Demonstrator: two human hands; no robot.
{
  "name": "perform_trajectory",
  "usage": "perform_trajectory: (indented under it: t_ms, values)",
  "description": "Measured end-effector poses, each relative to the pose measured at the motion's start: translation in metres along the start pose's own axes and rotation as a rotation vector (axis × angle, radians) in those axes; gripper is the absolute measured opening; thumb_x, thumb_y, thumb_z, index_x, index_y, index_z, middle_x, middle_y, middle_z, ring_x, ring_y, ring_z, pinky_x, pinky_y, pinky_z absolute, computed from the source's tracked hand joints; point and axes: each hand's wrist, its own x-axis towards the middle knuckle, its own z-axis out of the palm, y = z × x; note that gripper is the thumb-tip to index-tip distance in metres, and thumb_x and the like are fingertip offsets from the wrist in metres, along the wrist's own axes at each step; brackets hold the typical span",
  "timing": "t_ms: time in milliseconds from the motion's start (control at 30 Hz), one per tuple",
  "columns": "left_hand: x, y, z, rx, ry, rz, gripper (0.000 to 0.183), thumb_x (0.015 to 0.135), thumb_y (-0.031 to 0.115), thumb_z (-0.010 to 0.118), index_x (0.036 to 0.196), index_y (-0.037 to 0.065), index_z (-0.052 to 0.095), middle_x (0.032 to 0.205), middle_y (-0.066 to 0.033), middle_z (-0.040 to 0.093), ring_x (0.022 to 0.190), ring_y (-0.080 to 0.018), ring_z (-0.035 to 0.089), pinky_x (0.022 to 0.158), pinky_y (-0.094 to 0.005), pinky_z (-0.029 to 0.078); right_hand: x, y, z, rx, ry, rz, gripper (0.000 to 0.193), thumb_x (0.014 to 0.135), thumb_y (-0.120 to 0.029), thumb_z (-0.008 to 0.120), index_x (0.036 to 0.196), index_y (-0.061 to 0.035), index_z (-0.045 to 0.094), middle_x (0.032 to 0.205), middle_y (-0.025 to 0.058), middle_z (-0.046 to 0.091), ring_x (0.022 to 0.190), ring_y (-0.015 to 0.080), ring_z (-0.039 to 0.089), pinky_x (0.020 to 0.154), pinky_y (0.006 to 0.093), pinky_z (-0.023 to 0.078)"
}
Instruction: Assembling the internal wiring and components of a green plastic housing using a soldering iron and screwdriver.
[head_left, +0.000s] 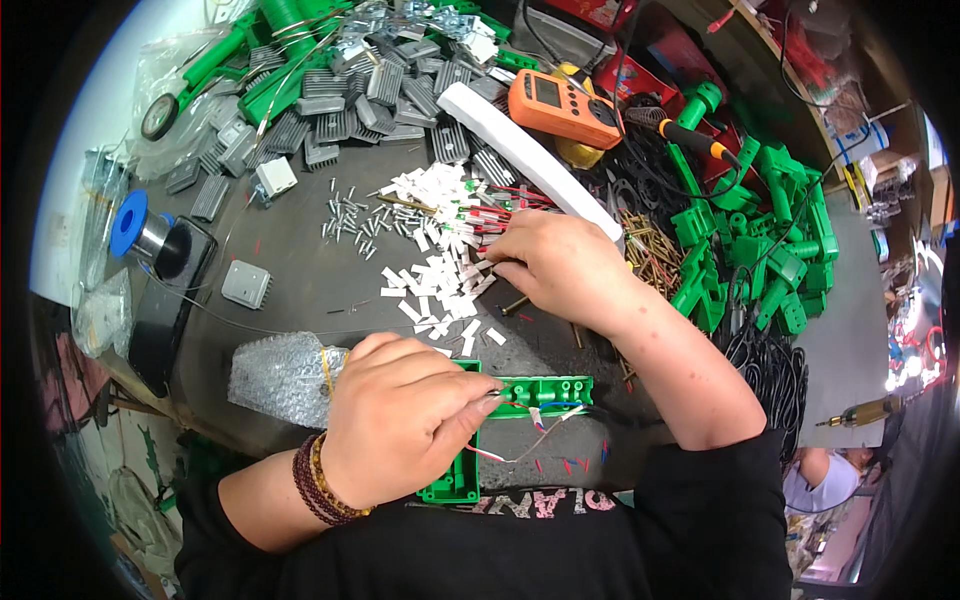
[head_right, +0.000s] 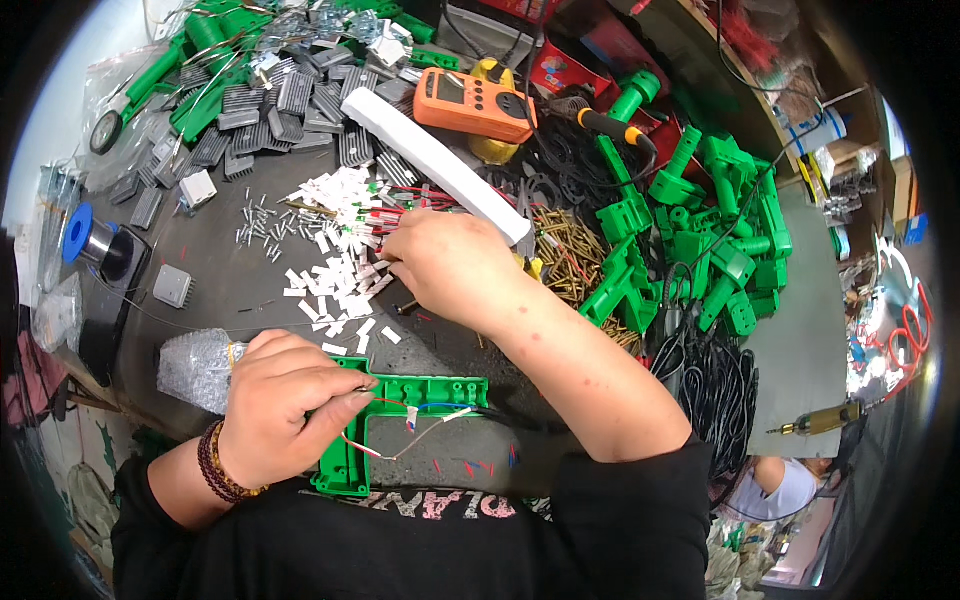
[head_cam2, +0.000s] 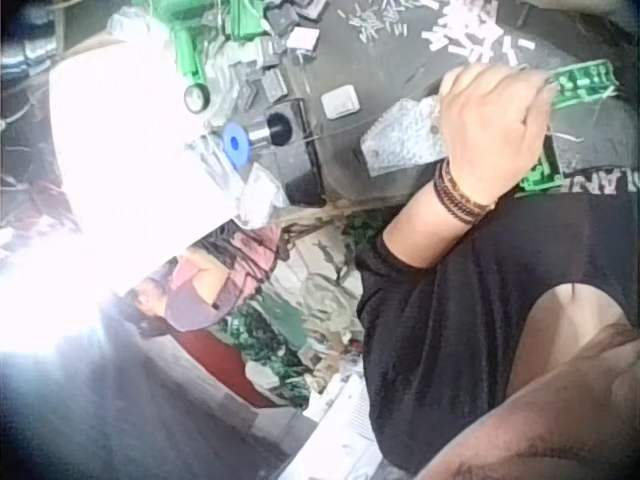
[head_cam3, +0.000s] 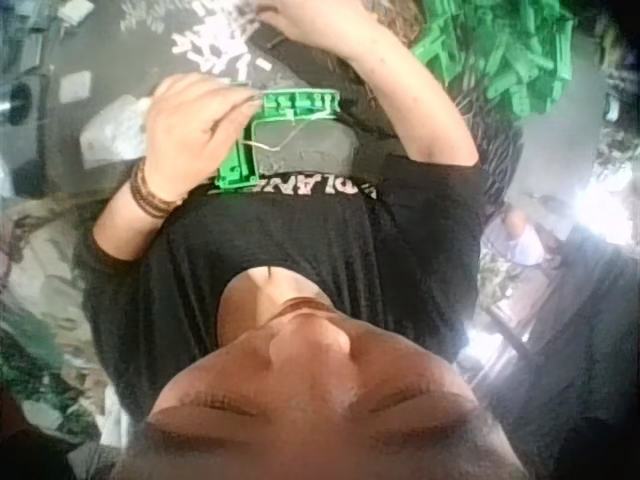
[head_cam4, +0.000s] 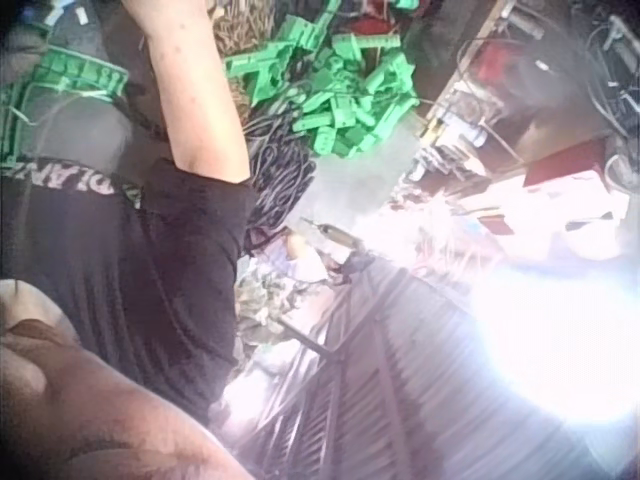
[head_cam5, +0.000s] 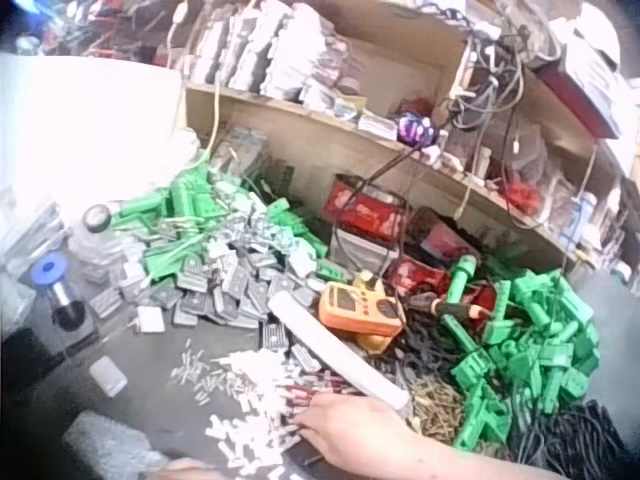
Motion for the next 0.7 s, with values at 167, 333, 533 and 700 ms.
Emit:
perform_trajectory:
  t_ms: [167,333,533,700]
  values:
    - [0.001,0.0,0.0,0.027,-0.01,0.008,0.01,0.079,0.015,0.077,0.088,0.01,0.075,0.073,-0.0023,0.067,0.067,-0.0222,0.061,0.067,-0.0349,0.042,0.011,-0.003,0.009,0.112,0.007,0.037,0.014,0.083,-0.017,0.07,0.091,-0.0055,0.07,0.09,0.012,0.065,0.09,0.0337,0.065,0.078,0.0444,0.051]
    - [0.002,0.002,0.001,0.032,0.003,0.019,0.01,0.079,0.014,0.077,0.088,0.01,0.076,0.073,-0.0018,0.067,0.066,-0.0221,0.06,0.067,-0.0351,0.043,0.007,-0.007,-0.002,0.153,-0.094,0.08,0.013,0.081,-0.011,0.072,0.088,-0.0033,0.064,0.09,0.014,0.063,0.091,0.0351,0.063,0.081,0.0437,0.05]
    - [0.0,-0.001,-0.001,0.008,0.023,-0.004,0.009,0.078,0.013,0.077,0.087,0.011,0.077,0.072,-0.0014,0.065,0.067,-0.0213,0.061,0.068,-0.0348,0.043,-0.018,-0.021,-0.029,0.367,0.074,0.171,0.009,0.085,-0.007,0.071,0.091,-0.0032,0.066,0.088,0.0122,0.067,0.083,0.026,0.065,0.075,0.0356,0.051]
    - [0.0,0.001,0.001,0.018,0.021,0.0,0.008,0.077,0.013,0.078,0.085,0.011,0.076,0.072,-0.0013,0.065,0.067,-0.0212,0.061,0.068,-0.035,0.044,-0.056,-0.035,-0.042,0.725,-0.006,-0.02,0.016,0.081,-0.009,0.08,0.093,-0.0013,0.074,0.086,0.007,0.068,0.082,0.0199,0.066,0.073,0.0321,0.052]
